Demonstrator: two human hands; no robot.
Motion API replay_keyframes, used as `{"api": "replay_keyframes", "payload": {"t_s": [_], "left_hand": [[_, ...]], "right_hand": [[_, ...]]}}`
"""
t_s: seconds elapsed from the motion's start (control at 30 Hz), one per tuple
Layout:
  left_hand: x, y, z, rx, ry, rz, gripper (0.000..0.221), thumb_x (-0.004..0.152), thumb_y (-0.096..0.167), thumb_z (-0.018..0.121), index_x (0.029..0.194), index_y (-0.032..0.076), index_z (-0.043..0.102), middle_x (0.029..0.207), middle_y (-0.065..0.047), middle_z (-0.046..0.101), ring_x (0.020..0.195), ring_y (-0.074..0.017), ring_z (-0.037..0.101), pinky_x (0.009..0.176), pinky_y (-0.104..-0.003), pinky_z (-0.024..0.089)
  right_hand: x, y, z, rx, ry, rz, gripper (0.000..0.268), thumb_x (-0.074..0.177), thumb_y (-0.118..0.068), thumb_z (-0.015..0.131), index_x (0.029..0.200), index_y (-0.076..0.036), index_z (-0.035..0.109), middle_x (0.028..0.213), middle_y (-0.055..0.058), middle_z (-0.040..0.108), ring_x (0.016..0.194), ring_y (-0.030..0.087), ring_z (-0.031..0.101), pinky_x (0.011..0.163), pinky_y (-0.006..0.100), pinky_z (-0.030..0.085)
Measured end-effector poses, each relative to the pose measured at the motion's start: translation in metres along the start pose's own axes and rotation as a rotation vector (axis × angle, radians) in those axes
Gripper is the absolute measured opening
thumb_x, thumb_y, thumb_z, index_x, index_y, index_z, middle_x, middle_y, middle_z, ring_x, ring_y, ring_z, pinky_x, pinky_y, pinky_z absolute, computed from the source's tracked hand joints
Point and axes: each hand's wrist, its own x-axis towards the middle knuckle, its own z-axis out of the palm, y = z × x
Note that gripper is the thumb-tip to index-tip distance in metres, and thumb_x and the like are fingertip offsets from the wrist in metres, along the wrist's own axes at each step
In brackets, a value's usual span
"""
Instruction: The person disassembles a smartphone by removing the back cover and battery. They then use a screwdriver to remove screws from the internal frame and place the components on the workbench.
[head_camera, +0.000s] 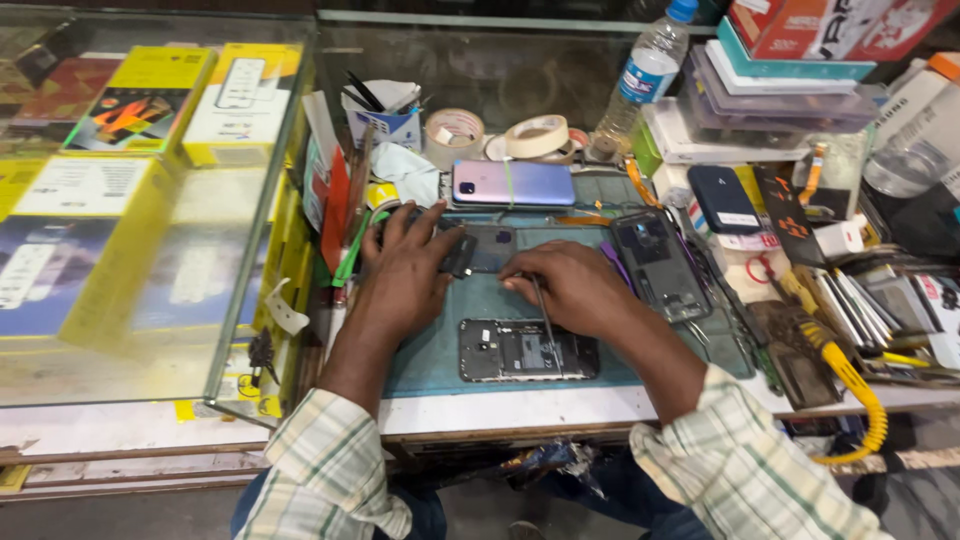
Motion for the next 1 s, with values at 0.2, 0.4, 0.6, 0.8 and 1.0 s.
{"api": "replay_keyframes", "payload": {"t_s": [0.2, 0.4, 0.6, 0.8, 1.0], "left_hand": [[0.012, -0.009, -0.003, -0.054, -0.168, 0.031, 0.074, 0.083, 0.012, 0.074, 0.150, 0.026, 0.046, 0.152, 0.000, 0.051, 0.157, -0.0319, 0.016, 0.116, -0.074, -0.008], [0.015, -0.007, -0.006, -0.101, -0.186, 0.075, 0.087, 0.083, 0.001, 0.069, 0.157, 0.023, 0.030, 0.149, -0.002, 0.054, 0.153, -0.0325, 0.024, 0.114, -0.075, -0.010], [0.019, -0.016, 0.000, -0.238, -0.089, 0.112, 0.094, 0.084, 0.000, 0.069, 0.162, 0.022, 0.022, 0.156, -0.014, 0.046, 0.151, -0.0340, 0.028, 0.117, -0.066, -0.004], [0.019, -0.033, -0.004, -0.534, 0.081, 0.104, 0.096, 0.087, 0.000, 0.071, 0.166, 0.022, 0.020, 0.149, -0.007, 0.058, 0.146, -0.0284, 0.045, 0.124, -0.049, 0.020], [0.019, -0.033, -0.001, -0.517, 0.107, 0.115, 0.099, 0.085, -0.001, 0.074, 0.165, 0.022, 0.019, 0.146, -0.006, 0.060, 0.144, -0.0271, 0.045, 0.123, -0.049, 0.018]], "right_hand": [[0.034, 0.019, 0.012, 0.028, -0.068, -0.061, 0.012, 0.086, -0.019, 0.077, 0.095, -0.011, 0.076, 0.084, 0.012, 0.075, 0.077, 0.032, 0.072, 0.069, 0.044, 0.055], [0.038, 0.032, 0.025, 0.107, -0.013, -0.007, 0.013, 0.087, -0.020, 0.077, 0.097, -0.012, 0.076, 0.082, 0.010, 0.074, 0.075, 0.029, 0.073, 0.065, 0.042, 0.056], [0.034, 0.032, 0.032, 0.013, -0.024, -0.084, 0.016, 0.084, -0.025, 0.079, 0.094, -0.014, 0.075, 0.080, 0.006, 0.071, 0.079, 0.028, 0.070, 0.070, 0.044, 0.054], [0.033, 0.026, 0.028, -0.073, -0.022, -0.159, 0.013, 0.085, -0.027, 0.077, 0.091, -0.016, 0.077, 0.085, 0.005, 0.073, 0.085, 0.031, 0.069, 0.072, 0.047, 0.053], [0.035, 0.019, 0.031, -0.197, -0.081, -0.089, 0.015, 0.086, -0.026, 0.073, 0.094, -0.013, 0.073, 0.083, 0.009, 0.071, 0.084, 0.032, 0.069, 0.072, 0.050, 0.053]]}}
